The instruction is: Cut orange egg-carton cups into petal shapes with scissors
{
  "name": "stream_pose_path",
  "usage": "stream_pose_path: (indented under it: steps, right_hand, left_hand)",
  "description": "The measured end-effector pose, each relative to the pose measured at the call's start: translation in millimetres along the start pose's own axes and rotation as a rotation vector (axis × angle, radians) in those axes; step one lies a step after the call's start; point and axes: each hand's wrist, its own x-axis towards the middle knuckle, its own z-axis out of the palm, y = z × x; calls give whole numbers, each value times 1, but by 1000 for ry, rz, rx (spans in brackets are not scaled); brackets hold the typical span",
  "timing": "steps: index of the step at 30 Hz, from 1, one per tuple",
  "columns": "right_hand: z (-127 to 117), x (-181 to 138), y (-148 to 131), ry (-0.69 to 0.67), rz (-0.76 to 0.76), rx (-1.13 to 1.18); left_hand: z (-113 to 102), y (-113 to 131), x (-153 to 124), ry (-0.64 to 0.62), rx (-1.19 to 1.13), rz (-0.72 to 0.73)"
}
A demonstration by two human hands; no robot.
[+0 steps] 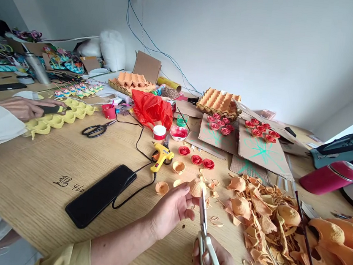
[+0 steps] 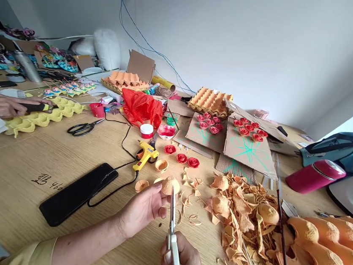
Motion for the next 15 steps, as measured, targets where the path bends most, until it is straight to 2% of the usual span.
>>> stream_pose_path:
  steps: [4, 7, 9, 13, 15]
  right_hand:
    - [-2, 1, 2, -29, -12, 1]
    - [-4, 2, 5, -69, -29, -25]
    - [-4, 1, 5, -36, -39, -34]
    - [-2, -2, 5, 43, -58, -19]
    - [-1, -3, 5, 56, -67, -8]
  left_hand:
    - [1, -4, -2, -53, 84, -9]
    - [3, -6, -5, -14, 191, -17]
    - [5, -6, -7, -2, 266, -35]
    - [7, -1, -8, -98, 466, -68]
    - [6, 0, -7, -114, 483, -51]
